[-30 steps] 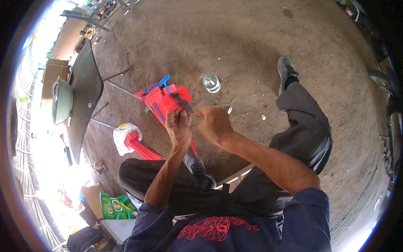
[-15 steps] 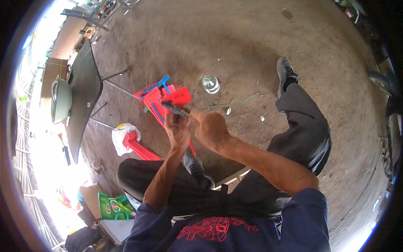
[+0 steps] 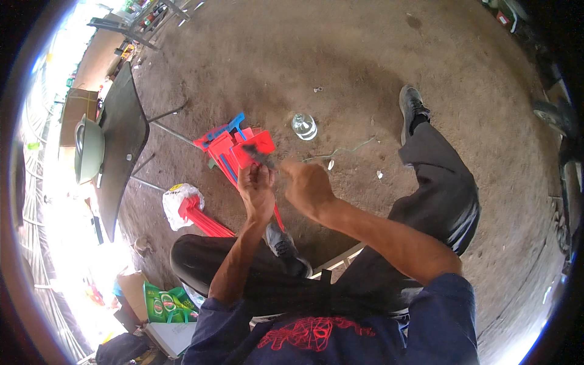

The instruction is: The person paints small red and blue plastic decorations using a brush dipped in a clear liquid. They handle each piece individually, apply paint to the surface, and place finished items on the floor.

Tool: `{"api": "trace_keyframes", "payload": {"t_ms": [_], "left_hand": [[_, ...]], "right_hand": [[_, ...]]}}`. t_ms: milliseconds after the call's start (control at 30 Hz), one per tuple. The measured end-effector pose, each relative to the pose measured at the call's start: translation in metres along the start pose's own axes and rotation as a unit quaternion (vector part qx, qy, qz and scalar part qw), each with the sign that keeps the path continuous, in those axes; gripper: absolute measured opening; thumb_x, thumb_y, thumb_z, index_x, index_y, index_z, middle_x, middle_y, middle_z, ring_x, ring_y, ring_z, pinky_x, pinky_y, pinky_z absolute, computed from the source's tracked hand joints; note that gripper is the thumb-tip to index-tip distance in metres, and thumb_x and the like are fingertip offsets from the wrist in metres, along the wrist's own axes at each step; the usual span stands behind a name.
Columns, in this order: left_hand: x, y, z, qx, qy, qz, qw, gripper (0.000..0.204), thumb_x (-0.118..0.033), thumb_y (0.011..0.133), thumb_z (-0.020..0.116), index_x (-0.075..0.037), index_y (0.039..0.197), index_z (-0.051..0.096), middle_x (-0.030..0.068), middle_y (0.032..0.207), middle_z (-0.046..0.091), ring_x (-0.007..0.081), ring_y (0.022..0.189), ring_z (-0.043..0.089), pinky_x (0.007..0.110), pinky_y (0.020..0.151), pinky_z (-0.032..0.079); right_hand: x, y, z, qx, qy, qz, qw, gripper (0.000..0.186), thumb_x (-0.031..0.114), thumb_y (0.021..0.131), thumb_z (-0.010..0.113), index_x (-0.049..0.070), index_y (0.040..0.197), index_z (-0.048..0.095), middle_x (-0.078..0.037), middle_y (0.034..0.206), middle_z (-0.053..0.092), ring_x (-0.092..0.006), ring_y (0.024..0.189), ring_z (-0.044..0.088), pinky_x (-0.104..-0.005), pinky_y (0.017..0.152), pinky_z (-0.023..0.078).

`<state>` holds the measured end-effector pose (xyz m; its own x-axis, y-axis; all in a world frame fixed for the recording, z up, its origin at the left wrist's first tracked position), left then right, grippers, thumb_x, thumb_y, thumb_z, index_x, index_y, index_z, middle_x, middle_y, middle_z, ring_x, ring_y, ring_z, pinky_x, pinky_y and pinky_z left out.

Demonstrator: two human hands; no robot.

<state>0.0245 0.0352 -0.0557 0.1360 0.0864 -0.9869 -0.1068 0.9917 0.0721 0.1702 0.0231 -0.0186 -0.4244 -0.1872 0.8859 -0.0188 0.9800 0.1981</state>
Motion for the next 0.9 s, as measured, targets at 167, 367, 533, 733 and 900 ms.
{"api": "trace_keyframes", "payload": {"t_ms": [167,367,533,733,900], "left_hand": [[-0.005,0.002,0.000,-0.002,-0.033,0.005,0.999,0.019,0.004,0.096,0.049,-0.007,0.110,0.056,0.0015,0.089,0.060,0.0070,0.070,0.048,0.023,0.059,0.038],[0.006,-0.003,0.004,0.000,-0.050,-0.027,0.998,0.017,0.003,0.097,0.048,-0.007,0.110,0.053,0.0039,0.090,0.061,0.0070,0.070,0.047,0.024,0.060,0.037],[0.001,-0.004,0.003,-0.017,-0.040,-0.020,0.999,0.014,0.001,0.098,0.048,-0.006,0.110,0.053,0.0041,0.089,0.061,0.0076,0.069,0.048,0.023,0.060,0.038],[0.006,-0.003,0.005,0.000,-0.060,-0.021,0.998,0.018,0.000,0.099,0.048,-0.006,0.115,0.054,0.0027,0.085,0.058,0.0079,0.069,0.049,0.024,0.060,0.039],[0.019,-0.007,0.006,0.021,-0.080,-0.048,0.995,0.022,0.001,0.099,0.047,-0.006,0.118,0.053,0.0026,0.086,0.058,0.0075,0.070,0.049,0.023,0.061,0.040]], "right_hand": [[-0.013,0.007,-0.001,0.004,-0.029,0.048,0.998,0.003,0.001,0.084,0.057,0.002,0.084,0.059,-0.024,0.073,0.058,-0.0446,0.070,0.059,-0.0446,0.057,0.045],[-0.009,0.008,-0.003,0.040,-0.078,0.056,0.995,0.003,0.004,0.085,0.057,0.003,0.084,0.060,-0.023,0.074,0.059,-0.0444,0.069,0.059,-0.0454,0.056,0.045],[0.002,-0.001,0.002,0.041,-0.109,-0.005,0.993,0.011,0.012,0.088,0.058,0.005,0.080,0.060,-0.020,0.073,0.060,-0.0442,0.071,0.061,-0.0481,0.057,0.045],[-0.007,0.003,-0.004,0.028,-0.131,0.048,0.990,0.009,0.012,0.087,0.059,0.006,0.081,0.062,-0.020,0.071,0.061,-0.0430,0.070,0.062,-0.0482,0.057,0.046],[-0.018,0.001,-0.004,0.029,-0.119,0.062,0.991,0.011,0.014,0.088,0.060,0.005,0.081,0.063,-0.020,0.070,0.061,-0.0427,0.070,0.063,-0.0483,0.056,0.046]]}}
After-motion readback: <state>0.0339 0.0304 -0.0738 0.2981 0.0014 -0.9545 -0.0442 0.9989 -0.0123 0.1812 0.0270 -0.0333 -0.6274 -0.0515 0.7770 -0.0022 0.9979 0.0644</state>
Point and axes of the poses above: each hand's wrist, its own y-axis towards the middle knuckle, its own z-axis out of the palm, x = y × z, the point moved 5 cm from there along y, towards the middle knuckle
